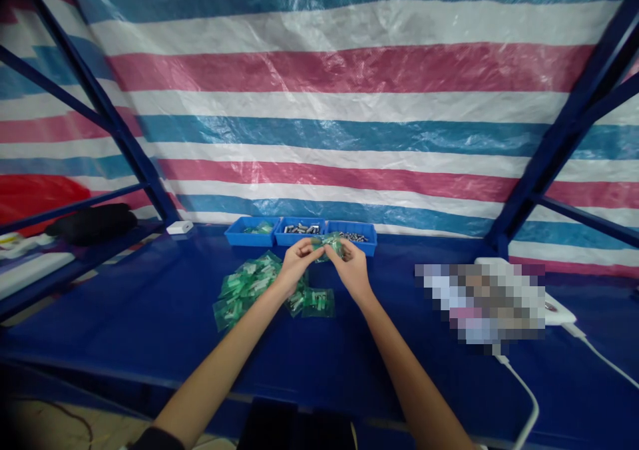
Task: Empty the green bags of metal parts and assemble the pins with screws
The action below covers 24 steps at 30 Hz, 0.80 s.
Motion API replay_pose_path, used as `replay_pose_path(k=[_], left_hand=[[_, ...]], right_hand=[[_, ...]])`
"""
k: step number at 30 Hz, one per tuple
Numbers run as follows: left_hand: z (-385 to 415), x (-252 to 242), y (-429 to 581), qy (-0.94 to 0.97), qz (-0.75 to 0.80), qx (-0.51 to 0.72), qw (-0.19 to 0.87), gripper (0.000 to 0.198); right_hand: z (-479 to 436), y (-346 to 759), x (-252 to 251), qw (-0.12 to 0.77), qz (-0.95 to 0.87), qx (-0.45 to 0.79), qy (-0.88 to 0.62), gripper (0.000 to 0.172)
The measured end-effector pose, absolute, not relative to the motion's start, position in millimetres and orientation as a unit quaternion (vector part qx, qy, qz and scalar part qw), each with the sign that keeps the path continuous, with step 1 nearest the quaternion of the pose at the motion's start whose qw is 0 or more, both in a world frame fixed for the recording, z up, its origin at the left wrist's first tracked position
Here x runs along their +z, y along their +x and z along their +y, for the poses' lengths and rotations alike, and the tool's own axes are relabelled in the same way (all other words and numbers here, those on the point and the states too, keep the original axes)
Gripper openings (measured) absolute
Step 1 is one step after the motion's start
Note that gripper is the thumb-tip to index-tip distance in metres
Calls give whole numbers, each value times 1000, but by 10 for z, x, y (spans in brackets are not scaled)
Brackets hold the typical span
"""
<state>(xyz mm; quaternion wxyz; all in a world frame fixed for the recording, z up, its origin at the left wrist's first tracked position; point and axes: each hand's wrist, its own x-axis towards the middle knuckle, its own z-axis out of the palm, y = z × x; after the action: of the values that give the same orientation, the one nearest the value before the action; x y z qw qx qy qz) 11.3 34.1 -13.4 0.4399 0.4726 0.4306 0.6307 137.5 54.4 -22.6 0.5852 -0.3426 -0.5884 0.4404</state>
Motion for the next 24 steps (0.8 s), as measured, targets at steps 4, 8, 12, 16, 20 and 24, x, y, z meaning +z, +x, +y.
replay_pose_path(k=[4, 8, 12, 16, 20, 24], left_hand=[[366, -150, 92, 477, 441, 616, 445, 41], [393, -194, 103, 491, 451, 597, 447, 44], [397, -208, 106, 485, 457, 611, 427, 36], [395, -195, 73, 487, 470, 634, 375, 29], [409, -212, 40, 512, 476, 634, 331, 22], [431, -244, 25, 541, 471, 630, 297, 19]], right_hand=[[559, 1389, -211, 579, -541, 510, -334, 34], [598, 1414, -227, 565, -454, 578, -375, 32], [649, 1434, -273, 570, -434, 580, -388, 35], [654, 1416, -304, 575, -477, 546, -379, 39], [646, 1417, -323, 618, -531, 458, -356, 27], [666, 1469, -353, 622, -605, 355, -349, 16]])
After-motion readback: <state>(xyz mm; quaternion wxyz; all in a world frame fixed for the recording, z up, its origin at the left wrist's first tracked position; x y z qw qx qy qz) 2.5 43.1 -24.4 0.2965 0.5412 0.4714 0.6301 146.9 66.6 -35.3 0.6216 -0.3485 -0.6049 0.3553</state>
